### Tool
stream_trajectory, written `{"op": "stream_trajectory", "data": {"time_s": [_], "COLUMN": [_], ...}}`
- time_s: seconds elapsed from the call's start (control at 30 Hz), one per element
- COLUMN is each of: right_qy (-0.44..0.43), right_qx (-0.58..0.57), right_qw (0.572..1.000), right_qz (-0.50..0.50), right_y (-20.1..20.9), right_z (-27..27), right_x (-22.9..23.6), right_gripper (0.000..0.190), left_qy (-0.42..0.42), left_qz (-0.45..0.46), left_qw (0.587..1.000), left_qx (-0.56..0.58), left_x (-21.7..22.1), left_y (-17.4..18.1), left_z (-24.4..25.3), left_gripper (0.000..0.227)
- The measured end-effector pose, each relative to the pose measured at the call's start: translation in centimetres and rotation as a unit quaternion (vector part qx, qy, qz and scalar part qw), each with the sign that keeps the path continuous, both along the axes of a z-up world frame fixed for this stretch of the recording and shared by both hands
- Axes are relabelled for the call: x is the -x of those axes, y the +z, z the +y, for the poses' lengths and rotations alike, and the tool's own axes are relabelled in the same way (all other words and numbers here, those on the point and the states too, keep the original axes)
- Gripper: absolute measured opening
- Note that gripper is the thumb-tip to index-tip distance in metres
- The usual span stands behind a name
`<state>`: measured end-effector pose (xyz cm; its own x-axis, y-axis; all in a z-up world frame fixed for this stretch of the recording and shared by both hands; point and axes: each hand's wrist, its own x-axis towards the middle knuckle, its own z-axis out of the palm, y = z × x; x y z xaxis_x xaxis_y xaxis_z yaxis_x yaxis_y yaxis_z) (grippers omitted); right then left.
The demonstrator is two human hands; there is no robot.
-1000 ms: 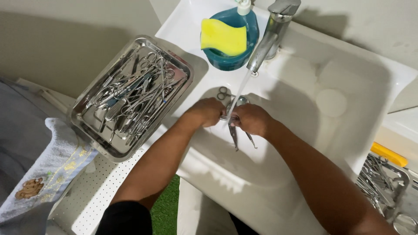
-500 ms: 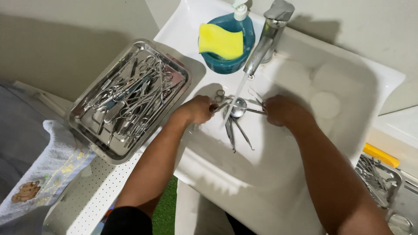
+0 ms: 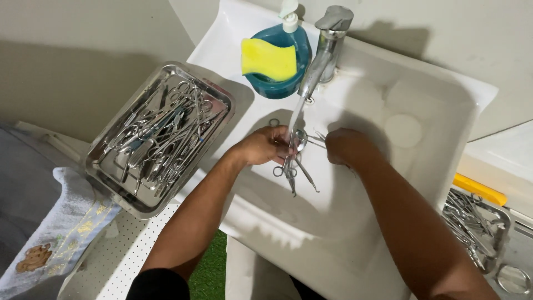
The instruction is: The person washes a collection of metal surgical instruments, including scissors and forceps, under running water in a white sink. They rinse the tools individually and in small groups, then place them into a metal tray positioned on the counter to the left of the sink.
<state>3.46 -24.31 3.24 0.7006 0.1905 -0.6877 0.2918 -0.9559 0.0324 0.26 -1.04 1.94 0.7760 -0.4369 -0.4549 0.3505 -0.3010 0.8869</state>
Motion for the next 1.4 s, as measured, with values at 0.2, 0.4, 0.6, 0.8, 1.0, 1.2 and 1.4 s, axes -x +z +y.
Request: {"op": "stream_trajectory", "data": {"time_s": [0.2, 0.4, 0.6, 0.8, 1.0, 1.2, 1.4], "right_qy": [0.058, -0.062, 0.113, 0.034, -0.004, 0.008, 0.091], "right_qx": [-0.061, -0.329, -0.353, -0.325, -0.301, -0.293, -0.332], "right_qw": [0.989, 0.937, 0.924, 0.929, 0.934, 0.951, 0.938], "right_qz": [-0.118, 0.1, 0.092, 0.176, 0.191, 0.094, -0.033], "right_y": [0.6, 1.8, -1.0, -0.5, 0.9, 0.5, -1.8], "right_z": [0.9, 1.9, 1.4, 1.5, 1.9, 1.3, 0.4], "right_x": [0.0, -0.1, -0.6, -0.4, -0.2, -0.5, -1.6], "right_gripper": [0.019, 0.025, 0.025, 0.016, 0.016, 0.015, 0.016], "left_qy": [0.074, 0.092, 0.096, 0.047, -0.019, -0.029, -0.004], "left_qz": [-0.013, -0.027, -0.048, -0.017, -0.058, -0.045, -0.132], "left_qw": [0.997, 0.995, 0.99, 0.998, 0.996, 0.992, 0.991], "left_qx": [0.014, 0.038, 0.092, 0.047, -0.063, -0.111, -0.033], "left_x": [-0.3, -0.9, -1.1, -0.3, -0.3, -0.2, -1.2], "left_y": [-0.1, -0.9, -3.1, -2.1, 0.5, 2.1, -1.0], "left_z": [0.3, 0.6, 0.5, -0.5, -0.2, -0.2, -0.2], "left_gripper": [0.023, 0.026, 0.029, 0.053, 0.07, 0.052, 0.03]}}
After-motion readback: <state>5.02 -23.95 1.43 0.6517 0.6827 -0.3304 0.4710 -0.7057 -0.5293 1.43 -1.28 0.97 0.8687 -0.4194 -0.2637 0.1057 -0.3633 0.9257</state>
